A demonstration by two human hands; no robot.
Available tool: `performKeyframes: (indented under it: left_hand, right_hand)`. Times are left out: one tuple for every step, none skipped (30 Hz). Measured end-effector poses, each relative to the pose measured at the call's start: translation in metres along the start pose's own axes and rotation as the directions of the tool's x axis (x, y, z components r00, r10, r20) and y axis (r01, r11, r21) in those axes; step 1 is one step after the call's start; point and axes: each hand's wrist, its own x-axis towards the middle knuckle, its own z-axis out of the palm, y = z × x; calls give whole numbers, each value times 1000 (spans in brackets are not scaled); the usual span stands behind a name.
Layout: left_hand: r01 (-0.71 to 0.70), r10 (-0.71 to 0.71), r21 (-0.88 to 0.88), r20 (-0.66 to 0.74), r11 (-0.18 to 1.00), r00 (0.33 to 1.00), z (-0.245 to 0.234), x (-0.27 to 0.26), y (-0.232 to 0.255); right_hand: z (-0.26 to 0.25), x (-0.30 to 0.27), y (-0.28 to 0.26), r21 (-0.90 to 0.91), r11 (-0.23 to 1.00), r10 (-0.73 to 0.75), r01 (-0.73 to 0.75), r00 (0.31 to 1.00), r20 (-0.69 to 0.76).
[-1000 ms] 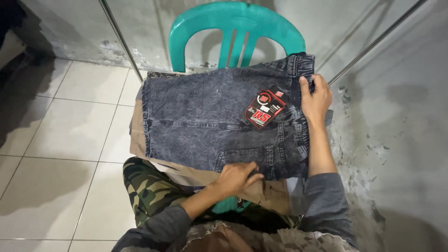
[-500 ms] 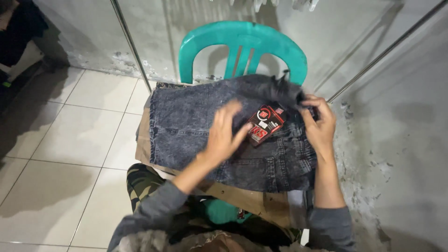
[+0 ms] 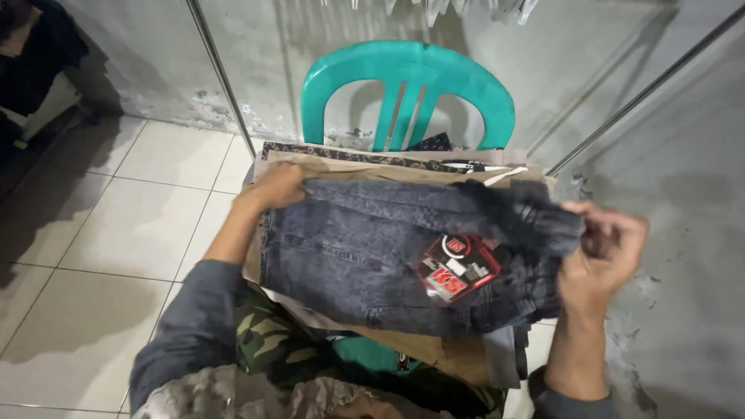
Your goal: Hanging a pair of denim shorts onto a plastic hanger with clips
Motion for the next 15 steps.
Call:
performKeyframes:
  left_hand:
    - [46, -46, 56, -4, 997, 999, -20, -11, 4]
    - [93, -92, 108, -12, 990, 996, -39, -21, 9]
    - [92, -92, 108, -10, 990, 996, -71, -35, 24]
    - [6, 65, 193, -357, 981, 932, -104, -48, 39]
    - [-46, 237, 302, -637, 952, 733, -137, -61, 53]
    - [-43, 237, 304, -636, 952, 734, -163, -74, 68]
    - [70, 256, 385, -728, 920, 635, -188, -87, 83]
    - [191, 289, 443, -799, 876, 528, -210, -102, 98]
    - [194, 286, 444, -797, 875, 532, -220, -113, 111]
    - [169, 330, 463, -802, 870, 499, -229, -125, 124]
    - [144, 372, 483, -804, 864, 464, -239, -137, 137]
    - [144, 369, 484, -800, 863, 473, -228, -146, 135]
    - [172, 319, 480, -770, 860, 552, -218, -155, 134]
    - [199, 267, 477, -738, 856, 620, -208, -163, 133]
    - [199, 265, 475, -738, 857, 621, -196, -168, 131]
  right_hand:
    - [4, 11, -3, -112, 993, -28, 31, 999, 28]
    - [7, 23, -6, -222, 973, -52, 64, 997, 63]
    - [4, 40, -4, -223, 973, -49, 62, 997, 62]
    - [2, 58, -3, -257, 950, -164, 176, 984, 68]
    - [0, 76, -1, -290, 913, -275, 286, 958, 78]
    - [-12, 87, 9, -287, 915, -275, 285, 958, 77]
    - [-25, 97, 20, -252, 930, -249, 269, 962, 107]
    - [-37, 105, 31, -218, 944, -222, 249, 965, 141]
    - [-53, 107, 41, -214, 946, -218, 245, 965, 143]
    - [-69, 108, 53, -162, 964, -179, 212, 964, 196]
    - [-85, 109, 65, -111, 978, -143, 175, 958, 250]
    - [-96, 93, 68, -108, 980, -134, 166, 959, 251]
    - [-107, 76, 71, -62, 991, -98, 122, 947, 306]
    - [-121, 63, 72, -22, 996, -70, 83, 930, 361]
    - [-127, 57, 74, -23, 996, -67, 81, 929, 363]
